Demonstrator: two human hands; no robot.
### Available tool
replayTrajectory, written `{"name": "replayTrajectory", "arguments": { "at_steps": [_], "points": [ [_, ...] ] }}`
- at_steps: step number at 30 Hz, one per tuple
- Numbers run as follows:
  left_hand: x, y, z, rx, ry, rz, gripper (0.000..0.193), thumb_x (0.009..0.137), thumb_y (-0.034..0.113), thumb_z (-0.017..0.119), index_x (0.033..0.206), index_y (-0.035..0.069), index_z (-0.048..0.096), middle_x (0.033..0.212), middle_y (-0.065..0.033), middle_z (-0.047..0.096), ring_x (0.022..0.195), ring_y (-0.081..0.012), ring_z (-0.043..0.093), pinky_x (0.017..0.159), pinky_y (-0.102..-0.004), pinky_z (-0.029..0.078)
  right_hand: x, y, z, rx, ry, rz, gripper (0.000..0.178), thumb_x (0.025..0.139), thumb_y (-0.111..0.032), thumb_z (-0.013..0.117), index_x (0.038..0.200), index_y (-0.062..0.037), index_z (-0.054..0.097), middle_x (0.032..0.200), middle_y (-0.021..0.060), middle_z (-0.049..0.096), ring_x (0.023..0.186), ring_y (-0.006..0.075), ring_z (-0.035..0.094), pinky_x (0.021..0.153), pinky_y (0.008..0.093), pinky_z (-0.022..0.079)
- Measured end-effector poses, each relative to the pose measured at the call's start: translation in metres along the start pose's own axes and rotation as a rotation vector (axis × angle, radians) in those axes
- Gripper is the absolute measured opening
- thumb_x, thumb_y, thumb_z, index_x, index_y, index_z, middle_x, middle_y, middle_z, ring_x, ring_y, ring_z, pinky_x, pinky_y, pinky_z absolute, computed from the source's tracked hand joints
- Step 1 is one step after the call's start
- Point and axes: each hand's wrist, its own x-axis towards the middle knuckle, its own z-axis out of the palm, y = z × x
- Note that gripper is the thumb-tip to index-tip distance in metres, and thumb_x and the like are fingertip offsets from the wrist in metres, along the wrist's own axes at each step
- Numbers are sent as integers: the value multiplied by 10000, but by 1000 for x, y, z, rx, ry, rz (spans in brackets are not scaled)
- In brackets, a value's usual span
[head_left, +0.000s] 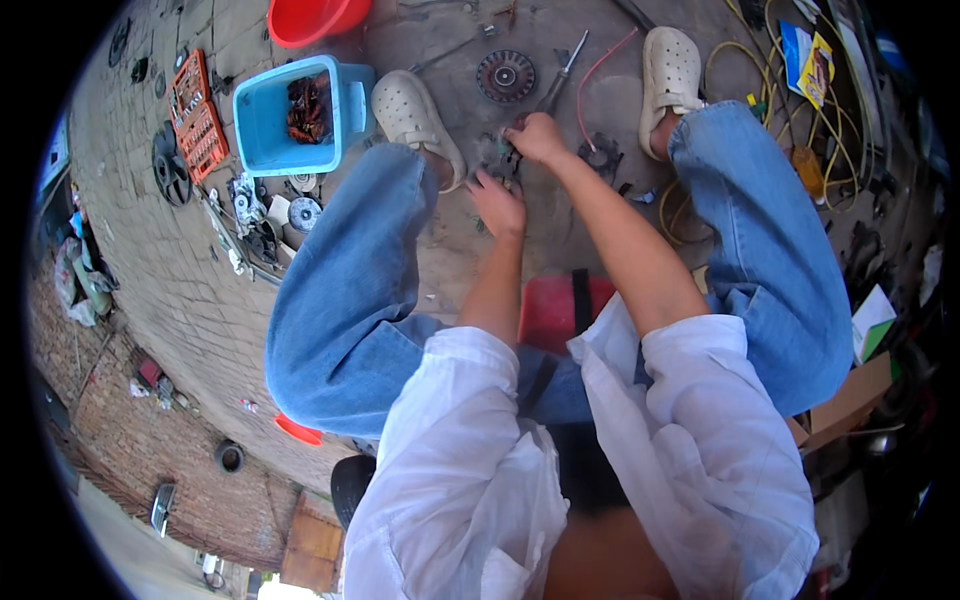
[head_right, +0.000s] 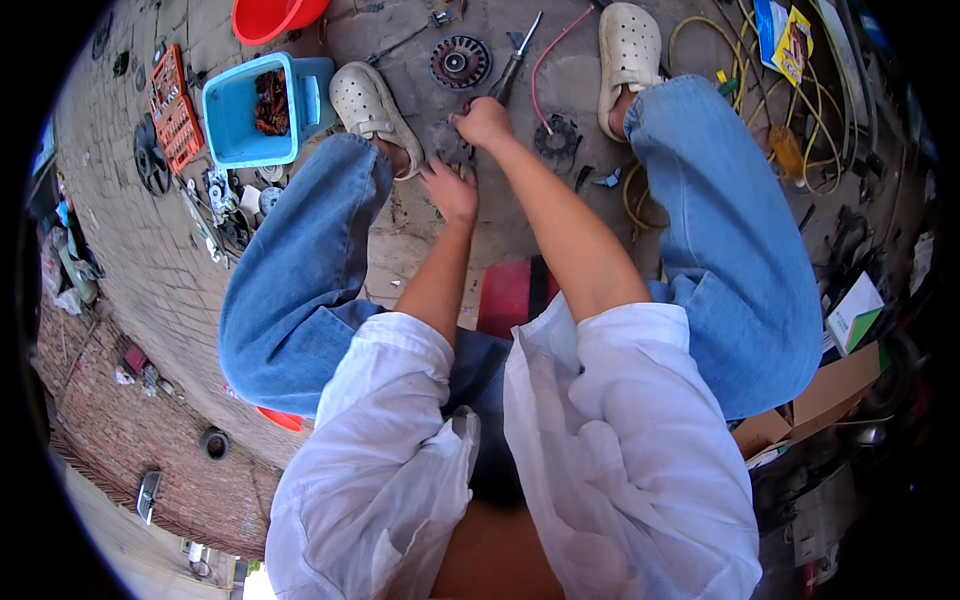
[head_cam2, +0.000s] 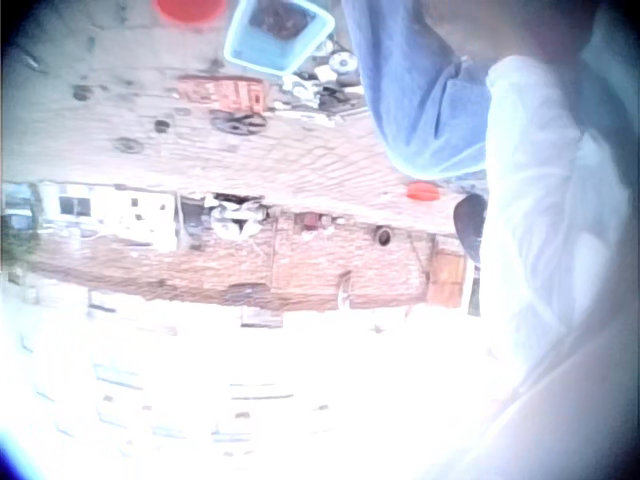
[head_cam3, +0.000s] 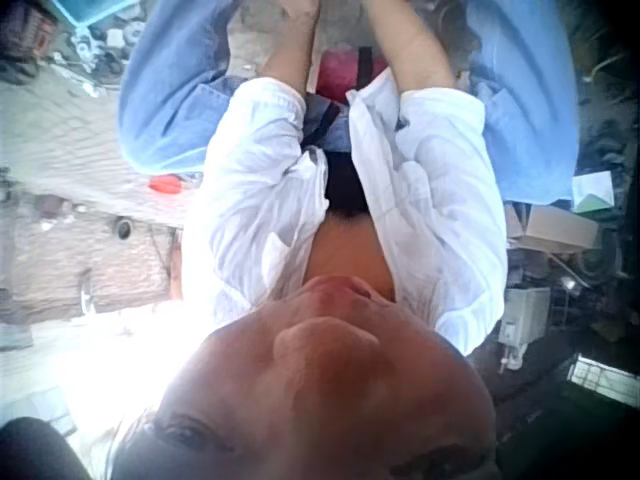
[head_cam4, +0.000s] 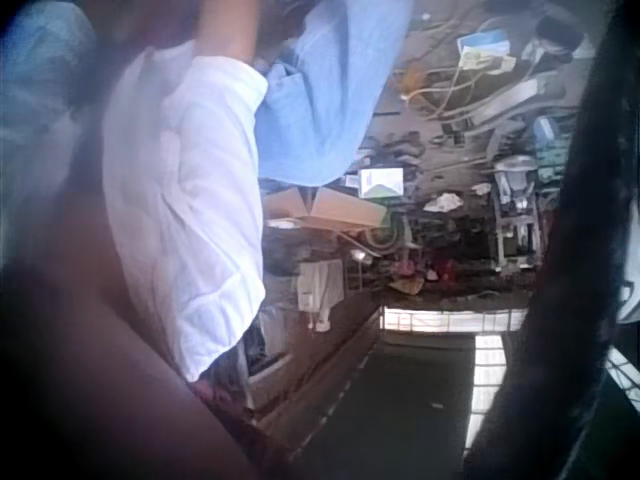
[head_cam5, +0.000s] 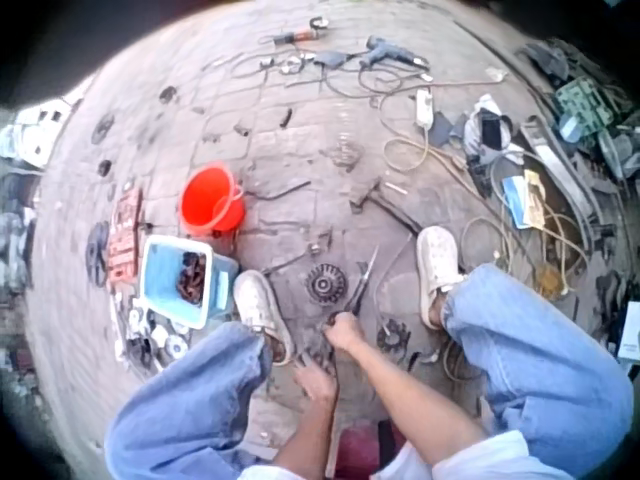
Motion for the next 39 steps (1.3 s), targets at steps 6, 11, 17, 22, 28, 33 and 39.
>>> {"name": "replayTrajectory", "arguments": {
  "at_steps": [6,11,17,22,28,33,39],
  "points": [
    [-34,-38,13,280,-96,-85,772,640,138,763,1249,-17,316,1184,-249,414,1112,-404,411,938,-435,392,-7,9,1,148,229,-16,361,758,-343,647,851,6,638,836,211,634,817,358,613,711,406,468],
    [-29,-47,5,312,-164,-78,790,641,137,763,1260,-19,298,1176,-235,433,1090,-379,451,892,-423,431,-14,10,0,221,300,-31,324,748,-331,650,763,-10,609,779,211,617,778,383,596,692,433,463],
    [-37,-33,-14,84,-283,37,787,658,157,750,1246,-58,272,1154,-264,432,1049,-416,470,870,-429,435,0,29,14,326,285,-67,322,739,-334,659,746,-15,613,769,202,622,754,369,602,685,422,464],
    [-24,-42,13,-49,-160,301,501,724,243,681,1065,-66,484,1034,-274,530,879,-456,535,749,-440,454,11,51,11,384,275,-73,314,734,-329,665,723,-19,620,745,192,626,733,357,606,671,417,467],
    [3,-42,20,-381,-305,57,399,741,363,677,627,-2,563,531,-89,544,516,-230,526,545,-351,434,9,50,-9,353,213,-48,306,758,-330,657,743,-25,638,713,150,641,704,296,624,656,388,472],
    [11,-13,-21,-504,-511,-153,455,788,458,647,606,59,527,574,2,486,533,-104,422,506,-259,349,20,60,-13,406,147,-69,305,770,-340,649,766,-36,649,703,121,653,715,257,638,662,363,483],
    [17,0,-29,-624,-555,-197,405,825,465,613,698,83,565,601,39,472,517,-67,380,488,-221,297,14,58,-14,158,162,-29,365,766,-407,625,803,-46,652,796,137,659,793,294,631,717,387,478]
  ]
}}
